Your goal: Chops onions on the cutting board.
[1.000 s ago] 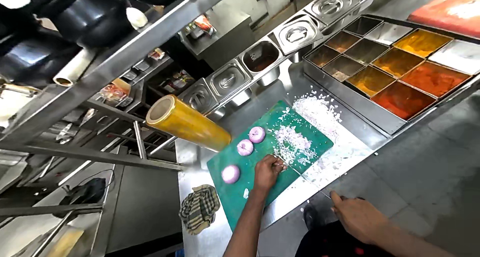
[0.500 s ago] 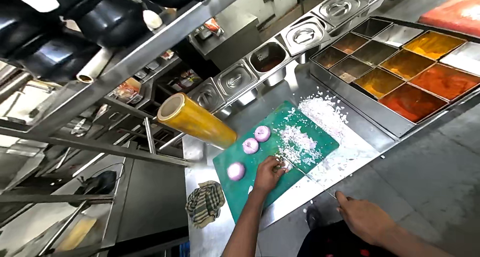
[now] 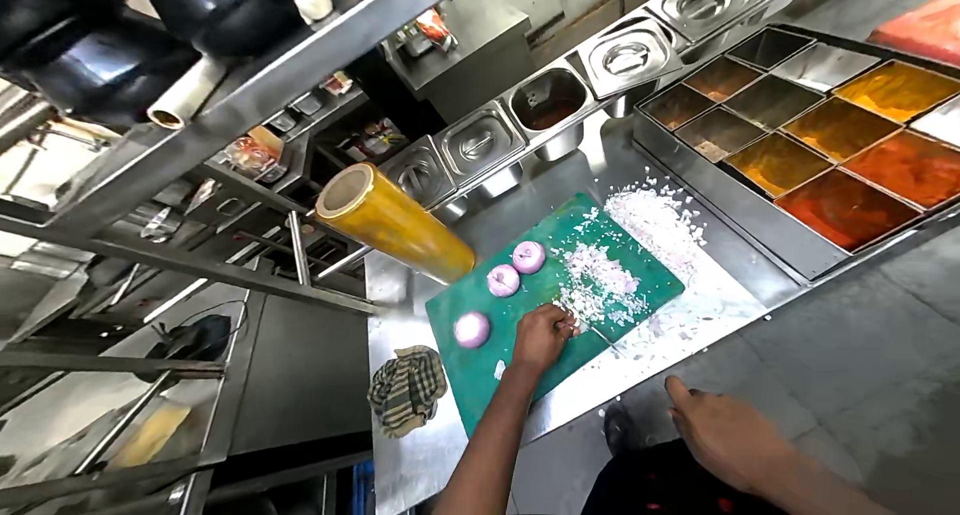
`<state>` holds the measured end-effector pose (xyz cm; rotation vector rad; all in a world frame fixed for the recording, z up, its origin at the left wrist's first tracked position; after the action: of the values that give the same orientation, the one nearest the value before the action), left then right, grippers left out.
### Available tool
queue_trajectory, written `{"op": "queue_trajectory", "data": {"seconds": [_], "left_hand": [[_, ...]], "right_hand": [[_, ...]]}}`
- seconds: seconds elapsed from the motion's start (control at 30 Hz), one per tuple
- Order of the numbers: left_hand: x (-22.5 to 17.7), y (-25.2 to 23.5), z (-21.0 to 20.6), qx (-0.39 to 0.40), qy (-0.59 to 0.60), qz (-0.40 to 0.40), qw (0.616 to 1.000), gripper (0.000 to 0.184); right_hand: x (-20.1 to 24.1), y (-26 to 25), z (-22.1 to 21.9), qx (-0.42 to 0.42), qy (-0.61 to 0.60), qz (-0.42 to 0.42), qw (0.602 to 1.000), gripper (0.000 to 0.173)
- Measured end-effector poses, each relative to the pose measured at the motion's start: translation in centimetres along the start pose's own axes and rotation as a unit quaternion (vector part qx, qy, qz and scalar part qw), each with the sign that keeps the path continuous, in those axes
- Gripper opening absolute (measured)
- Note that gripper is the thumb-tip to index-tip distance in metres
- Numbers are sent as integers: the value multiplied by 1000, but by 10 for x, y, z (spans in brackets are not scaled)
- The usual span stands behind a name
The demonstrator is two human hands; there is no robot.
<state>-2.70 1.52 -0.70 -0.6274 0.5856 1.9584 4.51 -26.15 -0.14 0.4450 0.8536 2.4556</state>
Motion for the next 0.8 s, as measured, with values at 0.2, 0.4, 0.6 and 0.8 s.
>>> {"op": "queue_trajectory", "data": {"seconds": [0.2, 0.4, 0.6, 0.8], "left_hand": [[-2, 1, 0, 4, -3, 15, 1000, 17], [9, 6, -4, -31, 2, -17, 999, 15], [16, 9, -9, -59, 15, -58, 996, 14], [28, 7, -15, -83, 23, -102, 991, 20]], "right_hand": [[2, -11, -12, 22, -21, 4, 1000, 44], [4, 4, -4, 8, -17, 28, 999, 43], [3, 9, 8, 15, -18, 32, 999, 43], [6, -13, -7, 37, -20, 25, 999, 46]]}}
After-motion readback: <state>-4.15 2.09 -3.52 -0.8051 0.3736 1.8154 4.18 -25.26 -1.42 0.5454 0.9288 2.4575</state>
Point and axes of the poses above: each hand's wrist, its own y-axis away from the middle knuckle, its own z-axis out of the back of the hand, x = y × z, the point moved 1 cm from there along -y, towards the middle knuckle, and after that the axes turned 15 degrees about y, right-handed, at the moved point
